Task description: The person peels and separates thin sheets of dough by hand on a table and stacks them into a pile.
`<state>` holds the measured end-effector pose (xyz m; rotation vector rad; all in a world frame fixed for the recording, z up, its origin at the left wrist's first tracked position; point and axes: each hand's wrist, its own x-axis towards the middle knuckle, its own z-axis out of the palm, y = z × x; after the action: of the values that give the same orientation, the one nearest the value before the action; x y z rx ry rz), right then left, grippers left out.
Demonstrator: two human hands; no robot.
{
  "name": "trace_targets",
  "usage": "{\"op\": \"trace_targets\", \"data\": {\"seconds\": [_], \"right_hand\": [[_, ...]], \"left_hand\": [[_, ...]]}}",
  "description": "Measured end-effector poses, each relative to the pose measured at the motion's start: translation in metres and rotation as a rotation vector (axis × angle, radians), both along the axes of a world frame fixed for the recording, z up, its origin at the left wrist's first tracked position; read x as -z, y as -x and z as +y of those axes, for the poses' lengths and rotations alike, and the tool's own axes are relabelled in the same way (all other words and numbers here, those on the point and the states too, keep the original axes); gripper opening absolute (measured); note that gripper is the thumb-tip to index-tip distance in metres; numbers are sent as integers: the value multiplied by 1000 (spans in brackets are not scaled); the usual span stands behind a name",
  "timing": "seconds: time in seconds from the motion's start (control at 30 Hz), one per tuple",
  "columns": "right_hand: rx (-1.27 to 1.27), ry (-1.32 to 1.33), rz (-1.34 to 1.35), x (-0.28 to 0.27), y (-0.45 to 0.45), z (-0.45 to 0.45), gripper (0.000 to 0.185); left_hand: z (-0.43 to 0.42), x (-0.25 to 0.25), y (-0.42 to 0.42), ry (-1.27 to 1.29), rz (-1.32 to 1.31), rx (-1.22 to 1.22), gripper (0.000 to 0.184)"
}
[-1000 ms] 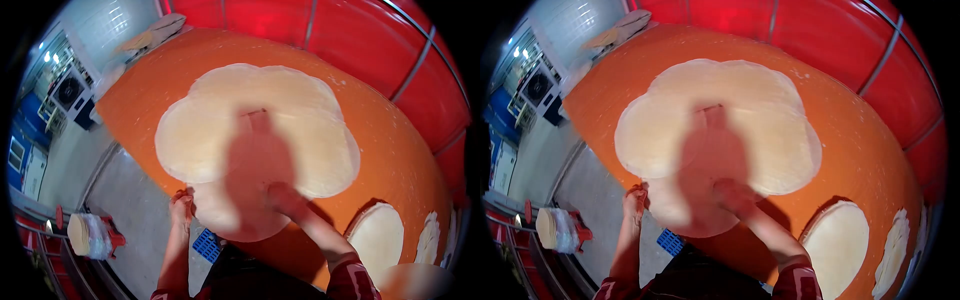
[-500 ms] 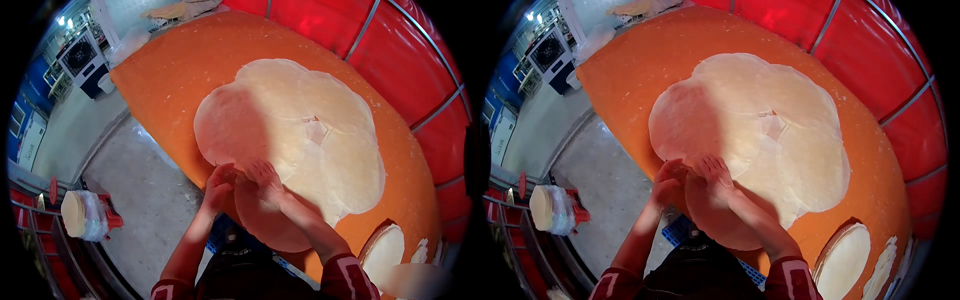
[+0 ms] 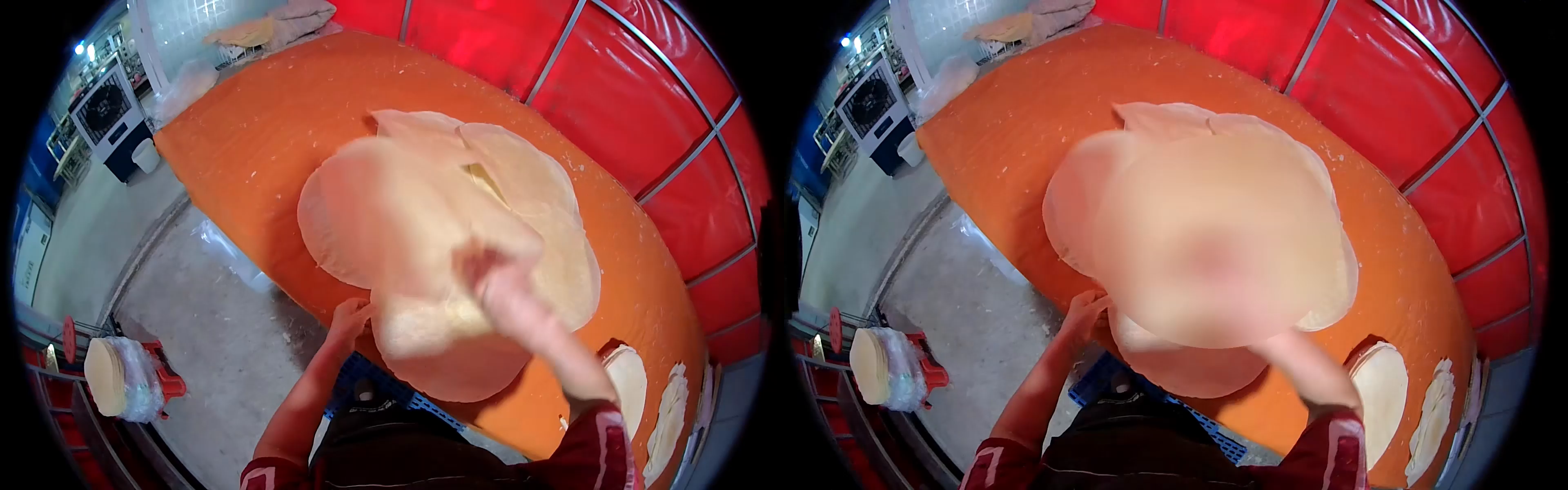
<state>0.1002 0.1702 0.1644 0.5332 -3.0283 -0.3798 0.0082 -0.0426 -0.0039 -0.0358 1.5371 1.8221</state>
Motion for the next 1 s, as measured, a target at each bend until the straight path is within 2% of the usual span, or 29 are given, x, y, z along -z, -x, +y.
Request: {"op": "trace_targets", "data": {"seconds": [0.07, 0.1, 0.13, 0.17, 0.2, 0.23, 0.27, 0.3, 0.37, 0.4, 0.43, 0.47, 0.5, 0.57, 0.6, 0.63, 0.67, 0.7, 0.73, 0.8, 0.83, 0.87, 0.93, 0.97, 1.0], "right_hand": [[-36, -61, -137, 43, -40, -19, 25], [-16, -59, -247, 59, -50, -27, 24], [83, -75, -480, 66, -56, -34, 24], [4, 4, -367, 86, -78, -30, 20], [-110, 2, -67, 123, -102, -27, 4], [-93, 10, -75, 113, -109, -29, 4], [-188, -52, -87, 100, -117, -30, 7], [-175, -72, -203, 101, -122, -30, 14], [-136, -108, -437, 101, -132, -31, 28], [-1, -97, -262, 108, -139, -31, 33], [136, -83, -92, 114, -146, -32, 38], [174, 6, -68, 119, -153, -31, 46], [193, 10, -69, 127, -161, -33, 46], [286, 215, 93, 141, -174, -36, 52], [335, 234, -4, 133, -176, -37, 57], [361, 224, 6, 114, -173, -35, 57], [373, 505, -246, 91, -168, -27, 53], [378, 791, -494, 74, -163, -15, 51], [313, 759, -346, 75, -167, 7, 49], [721, 932, -302, 23, -143, 25, 41], [727, 531, 142, 39, -139, 39, 41], [812, 433, 306, 56, -131, 54, 43], [954, 539, 278, 105, -118, 86, 54], [970, 542, 286, 118, -115, 95, 54], [1025, 477, 245, 128, -113, 100, 60]], "left_hand": [[0, -13, -8, -189, -196, -66, 25], [-3, -5, -4, -183, -183, -61, 25], [-9, 8, -1, -160, -156, 0, 30], [-14, 22, -1, -135, -136, 69, 35], [-11, 12, -4, -122, -139, 88, 35], [-6, -9, -8, -180, -207, 17, 38], [-2, -18, -15, -238, -281, -60, 42], [-2, -12, -20, -230, -291, -51, 42], [-2, -1, -17, -399, -363, -56, 46], [-1, -5, -18, -396, -357, -53, 46], [1, -8, -20, -376, -320, -56, 44], [4, -11, -23, -351, -289, -54, 42], [9, -15, -27, -346, -294, -36, 42], [19, -21, -36, -182, -54, -34, 32], [18, -16, -37, -187, -54, -14, 32], [18, -10, -35, -99, 156, 7, 25], [20, -5, -29, -19, 367, 31, 19], [23, -9, -23, -37, 368, 64, 19], [22, -18, -17, -63, 446, 76, 15], [19, -56, -5, -102, 523, 141, 11], [16, -81, 2, -112, 523, 186, 10], [10, -92, 13, -121, 523, 209, 10], [-3, -99, 35, 57, 348, 310, 8], [-2, -86, 37, 58, 353, 328, 8], [-2, -65, 36, 19, 231, 279, 8]]}}
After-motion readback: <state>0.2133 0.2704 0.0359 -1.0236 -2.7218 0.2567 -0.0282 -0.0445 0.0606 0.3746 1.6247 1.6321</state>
